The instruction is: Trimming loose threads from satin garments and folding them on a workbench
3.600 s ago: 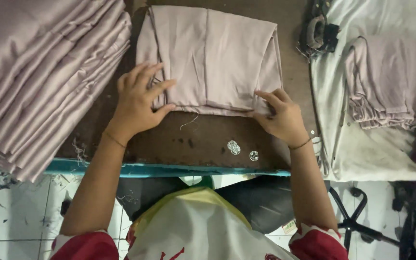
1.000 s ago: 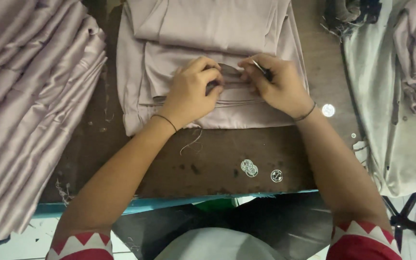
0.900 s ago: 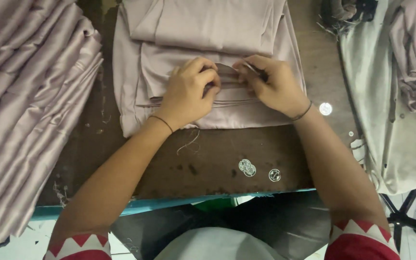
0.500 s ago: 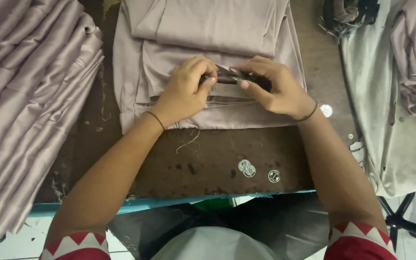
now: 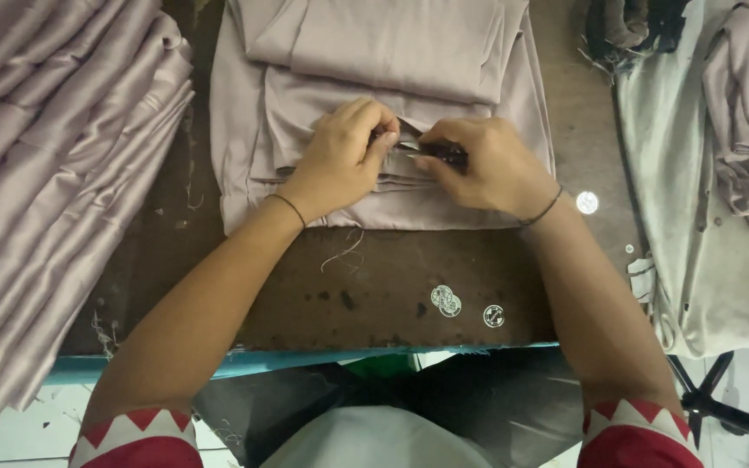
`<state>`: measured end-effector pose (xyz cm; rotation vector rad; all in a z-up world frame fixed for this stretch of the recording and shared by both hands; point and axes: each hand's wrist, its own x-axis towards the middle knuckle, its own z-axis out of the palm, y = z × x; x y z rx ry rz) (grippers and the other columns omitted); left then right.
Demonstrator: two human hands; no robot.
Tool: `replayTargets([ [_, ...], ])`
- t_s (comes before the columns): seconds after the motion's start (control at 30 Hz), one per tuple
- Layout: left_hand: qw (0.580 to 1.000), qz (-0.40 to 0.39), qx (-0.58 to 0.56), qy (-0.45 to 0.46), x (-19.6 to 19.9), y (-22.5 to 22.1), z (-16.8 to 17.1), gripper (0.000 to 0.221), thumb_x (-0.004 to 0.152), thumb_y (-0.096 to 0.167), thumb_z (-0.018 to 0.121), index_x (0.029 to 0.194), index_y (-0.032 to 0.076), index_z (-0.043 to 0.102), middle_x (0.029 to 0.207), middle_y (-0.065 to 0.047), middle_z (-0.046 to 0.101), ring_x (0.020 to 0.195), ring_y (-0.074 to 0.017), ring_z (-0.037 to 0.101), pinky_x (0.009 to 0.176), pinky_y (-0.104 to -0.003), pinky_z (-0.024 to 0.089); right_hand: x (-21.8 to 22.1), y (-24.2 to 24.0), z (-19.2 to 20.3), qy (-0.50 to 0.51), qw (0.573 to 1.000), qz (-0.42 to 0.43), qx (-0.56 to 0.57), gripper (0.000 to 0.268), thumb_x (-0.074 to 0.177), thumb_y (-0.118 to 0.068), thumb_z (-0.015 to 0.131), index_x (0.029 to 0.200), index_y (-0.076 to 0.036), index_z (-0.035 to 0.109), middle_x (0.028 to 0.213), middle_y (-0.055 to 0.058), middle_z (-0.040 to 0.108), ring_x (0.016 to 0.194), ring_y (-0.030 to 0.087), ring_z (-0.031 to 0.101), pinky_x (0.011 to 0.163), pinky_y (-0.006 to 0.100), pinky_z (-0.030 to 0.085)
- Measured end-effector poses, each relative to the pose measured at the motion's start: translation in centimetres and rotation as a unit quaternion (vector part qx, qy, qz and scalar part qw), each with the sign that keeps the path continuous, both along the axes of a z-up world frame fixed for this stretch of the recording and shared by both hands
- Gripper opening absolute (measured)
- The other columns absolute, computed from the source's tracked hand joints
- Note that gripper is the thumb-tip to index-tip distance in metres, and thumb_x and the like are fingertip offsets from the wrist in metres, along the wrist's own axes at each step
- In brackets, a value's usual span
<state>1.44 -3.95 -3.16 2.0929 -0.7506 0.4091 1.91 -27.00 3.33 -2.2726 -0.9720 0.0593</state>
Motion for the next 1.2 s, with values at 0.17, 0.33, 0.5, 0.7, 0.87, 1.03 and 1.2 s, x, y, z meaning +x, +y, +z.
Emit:
replayTargets([
  [0.17, 1.000, 0.016, 0.012, -0.005, -0.2, -0.1, 0.5, 0.004, 0.100, 0.016, 0.063, 0.099, 0.012, 0.061, 0.087, -0.003, 0.059, 0.086, -0.0298, 0.065, 0.075, -0.041, 0.050, 0.2, 1.0, -0.6, -0.014, 1.000, 0.009, -0.017, 0.020, 0.089, -0.017, 0.075, 0.103, -0.004, 0.070, 0.080, 0.022, 0.071, 0.075, 0.047, 0.070, 0.062, 0.050, 0.054],
  [0.33, 1.000, 0.022, 0.016, -0.001, -0.3, -0.1, 0.7, 0.007, 0.102, 0.020, 0.060, 0.099, 0.014, 0.060, 0.086, -0.002, 0.058, 0.085, -0.0286, 0.065, 0.073, -0.041, 0.049, 0.4, 1.4, -0.3, 0.015, 1.000, 0.023, -0.001, 0.018, 0.089, -0.018, 0.072, 0.101, -0.005, 0.071, 0.080, 0.022, 0.071, 0.076, 0.047, 0.071, 0.063, 0.050, 0.053],
  [0.5, 0.999, 0.026, 0.019, -0.008, -0.1, -0.2, 0.1, 0.005, 0.100, 0.019, 0.063, 0.098, 0.015, 0.060, 0.086, -0.001, 0.058, 0.086, -0.0288, 0.065, 0.072, -0.042, 0.049, 0.6, 1.4, -0.2, 0.019, 1.000, 0.005, 0.002, 0.012, 0.091, -0.019, 0.072, 0.097, -0.009, 0.073, 0.079, 0.017, 0.073, 0.075, 0.041, 0.073, 0.062, 0.045, 0.053],
  [0.7, 1.000, 0.021, 0.016, -0.007, -0.2, -0.1, 0.2, 0.006, 0.101, 0.020, 0.060, 0.099, 0.014, 0.060, 0.086, -0.004, 0.058, 0.086, -0.0314, 0.065, 0.073, -0.044, 0.049, 0.6, 1.6, 0.2, 0.037, 0.999, 0.004, 0.002, 0.014, 0.090, -0.018, 0.073, 0.099, -0.007, 0.074, 0.079, 0.017, 0.074, 0.073, 0.040, 0.072, 0.062, 0.044, 0.052],
  [0.87, 0.999, 0.005, -0.033, 0.004, -0.1, 0.3, 1.7, 0.003, 0.100, 0.012, 0.062, 0.098, 0.011, 0.060, 0.082, -0.008, 0.059, 0.084, -0.0349, 0.066, 0.075, -0.044, 0.051, 0.5, 1.2, 0.3, 0.036, 0.999, 0.007, 0.001, 0.018, 0.089, -0.021, 0.075, 0.103, -0.009, 0.074, 0.079, 0.016, 0.073, 0.075, 0.039, 0.072, 0.062, 0.044, 0.051],
  [1.03, 0.984, -0.112, -0.078, 0.117, -1.3, 3.3, 4.0, 0.007, 0.089, 0.004, 0.067, 0.084, 0.006, 0.062, 0.072, -0.013, 0.059, 0.078, -0.0311, 0.064, 0.078, -0.043, 0.050, 0.1, -0.4, -1.4, 0.054, 0.998, 0.015, 0.034, 0.026, 0.091, -0.021, 0.075, 0.115, -0.010, 0.073, 0.086, 0.018, 0.072, 0.079, 0.038, 0.070, 0.069, 0.044, 0.052],
  [1.2, 0.871, -0.260, 0.049, 0.414, -4.0, 6.5, 10.8, 0.031, 0.085, 0.008, 0.059, 0.055, 0.009, 0.066, 0.048, -0.003, 0.060, 0.049, -0.0141, 0.052, 0.056, -0.028, 0.043, -0.5, -0.9, -1.2, 0.111, 0.991, -0.009, 0.078, 0.022, 0.092, -0.016, 0.073, 0.112, -0.006, 0.073, 0.081, 0.019, 0.069, 0.073, 0.028, 0.064, 0.067, 0.039, 0.048],
])
